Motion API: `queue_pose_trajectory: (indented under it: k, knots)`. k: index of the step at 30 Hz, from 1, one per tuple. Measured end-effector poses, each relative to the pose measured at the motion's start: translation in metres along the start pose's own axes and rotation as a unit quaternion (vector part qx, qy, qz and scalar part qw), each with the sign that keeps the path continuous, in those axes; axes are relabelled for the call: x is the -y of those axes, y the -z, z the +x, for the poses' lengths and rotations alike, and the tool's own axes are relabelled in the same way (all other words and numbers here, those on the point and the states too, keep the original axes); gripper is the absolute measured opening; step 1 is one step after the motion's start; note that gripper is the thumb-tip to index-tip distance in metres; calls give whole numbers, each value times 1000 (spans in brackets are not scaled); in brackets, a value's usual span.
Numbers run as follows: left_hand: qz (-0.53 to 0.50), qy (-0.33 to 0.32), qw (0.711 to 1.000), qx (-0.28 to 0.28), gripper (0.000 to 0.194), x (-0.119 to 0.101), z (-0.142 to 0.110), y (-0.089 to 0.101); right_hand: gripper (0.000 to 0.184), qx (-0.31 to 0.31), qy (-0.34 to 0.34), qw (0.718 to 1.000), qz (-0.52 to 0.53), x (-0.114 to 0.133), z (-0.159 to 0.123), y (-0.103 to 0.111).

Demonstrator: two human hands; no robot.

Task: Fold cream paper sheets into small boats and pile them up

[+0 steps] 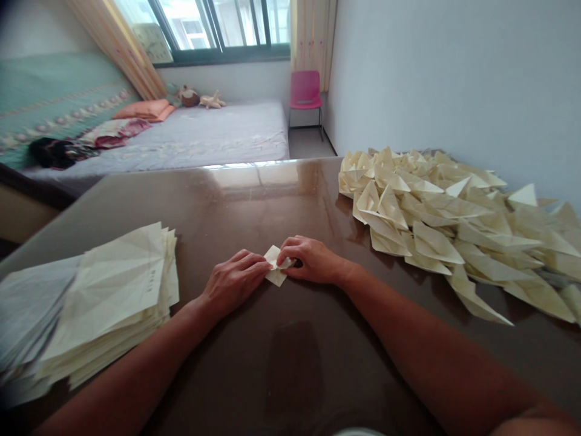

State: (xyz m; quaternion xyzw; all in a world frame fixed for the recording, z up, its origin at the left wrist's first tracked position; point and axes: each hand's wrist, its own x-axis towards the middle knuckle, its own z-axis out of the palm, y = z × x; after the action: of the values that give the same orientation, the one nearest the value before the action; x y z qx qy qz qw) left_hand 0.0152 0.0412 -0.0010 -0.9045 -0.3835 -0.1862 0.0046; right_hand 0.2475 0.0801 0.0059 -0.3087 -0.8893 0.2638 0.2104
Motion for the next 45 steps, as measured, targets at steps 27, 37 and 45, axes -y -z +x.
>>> queue_pose_trajectory:
  k: [27, 37, 45]
  knots:
    - [-113, 200, 972, 45, 21, 4, 9, -3, 10, -61, -199, 975, -75, 8, 8, -21]
    - [23, 181, 982, 38, 19, -3, 9, -6, 6, -85, -171, 979, -66, 7, 12, -19]
    - [-5, 18, 1000, 7, 23, 0, 6, -6, 7, -96, -157, 982, -44, 3, 9, -23]
